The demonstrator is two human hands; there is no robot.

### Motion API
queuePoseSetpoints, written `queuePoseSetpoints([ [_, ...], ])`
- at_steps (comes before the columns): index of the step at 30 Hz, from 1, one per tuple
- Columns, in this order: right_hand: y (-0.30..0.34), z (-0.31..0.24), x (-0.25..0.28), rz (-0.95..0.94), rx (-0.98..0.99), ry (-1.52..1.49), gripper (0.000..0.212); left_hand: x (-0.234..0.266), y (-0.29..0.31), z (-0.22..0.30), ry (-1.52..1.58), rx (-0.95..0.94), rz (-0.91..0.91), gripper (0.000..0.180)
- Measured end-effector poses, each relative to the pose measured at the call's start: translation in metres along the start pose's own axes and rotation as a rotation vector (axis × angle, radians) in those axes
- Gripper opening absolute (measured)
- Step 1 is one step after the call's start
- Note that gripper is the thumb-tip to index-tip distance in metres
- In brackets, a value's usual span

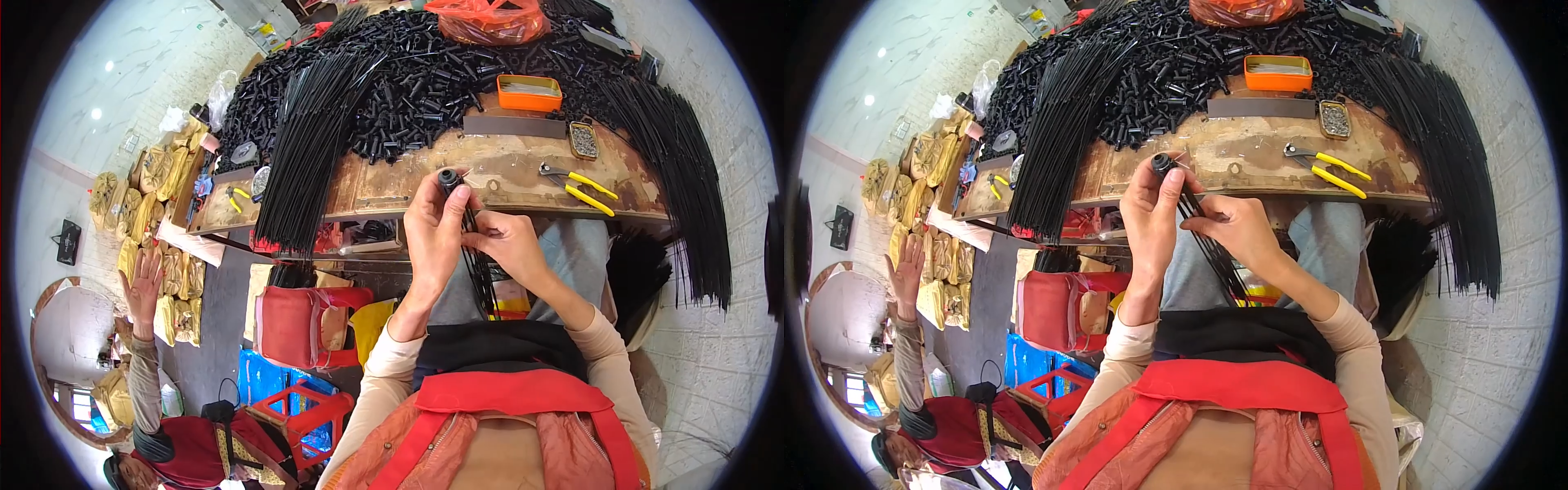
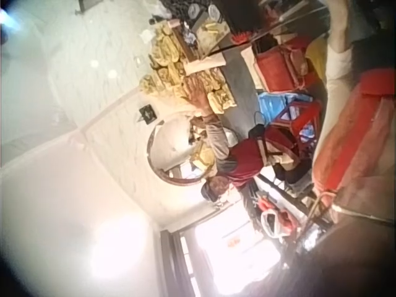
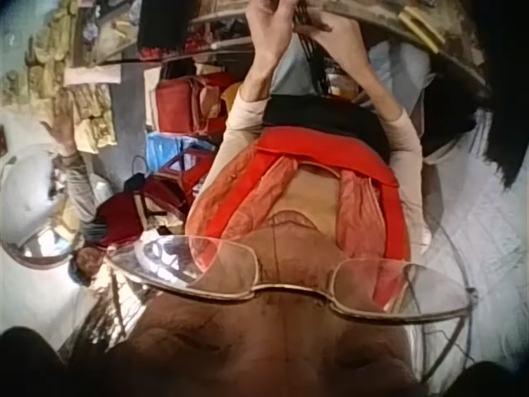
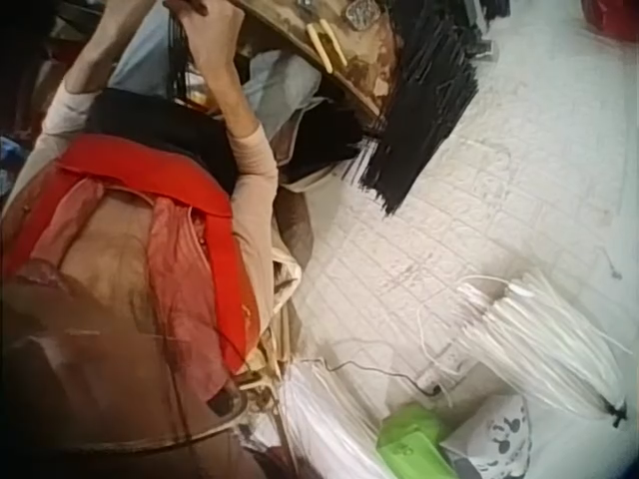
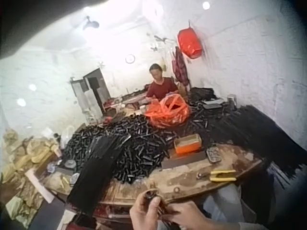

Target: Assembling black rods into connectors and trimming them using pliers at a workbench.

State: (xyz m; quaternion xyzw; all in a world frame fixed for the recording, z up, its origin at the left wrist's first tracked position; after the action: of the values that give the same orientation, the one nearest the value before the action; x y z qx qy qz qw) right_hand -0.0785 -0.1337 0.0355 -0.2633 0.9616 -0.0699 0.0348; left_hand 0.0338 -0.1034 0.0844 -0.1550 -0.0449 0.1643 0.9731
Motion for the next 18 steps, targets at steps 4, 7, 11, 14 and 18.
queuePoseSetpoints([
  [4, 0.002, -0.003, 0.005, 0.048, 0.129, 0.164, 0.018, -0.007, 0.001, 0.006, -0.210, -0.043, 0.010, 0.034],
  [7, 0.005, -0.009, 0.007, 0.078, 0.234, 0.205, 0.018, -0.012, 0.004, 0.008, -0.307, -0.095, 0.024, 0.039],
  [11, 0.010, -0.012, 0.003, 0.074, 0.336, 0.217, 0.016, -0.014, 0.003, -0.001, -0.406, -0.113, 0.015, 0.040],
  [14, 0.012, -0.011, 0.003, 0.052, 0.340, 0.268, 0.018, -0.017, 0.004, -0.005, -0.345, -0.074, -0.013, 0.041],
  [18, 0.016, -0.015, 0.000, 0.041, 0.342, 0.278, 0.019, -0.019, 0.005, 0.001, -0.348, -0.130, -0.031, 0.045],
])
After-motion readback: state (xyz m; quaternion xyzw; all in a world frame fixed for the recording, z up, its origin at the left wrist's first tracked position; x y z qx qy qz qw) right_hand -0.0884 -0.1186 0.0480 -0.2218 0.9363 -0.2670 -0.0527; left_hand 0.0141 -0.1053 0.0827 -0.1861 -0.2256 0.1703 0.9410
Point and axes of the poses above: each hand's wrist, its own y-axis away from the middle knuckle, its own x-axis out of the back of the hand, z = x × y, the point moved 8 cm from there along -y, towards the middle knuckle, and after that the axes turned 11 degrees about -y, right-handed, at the moved point
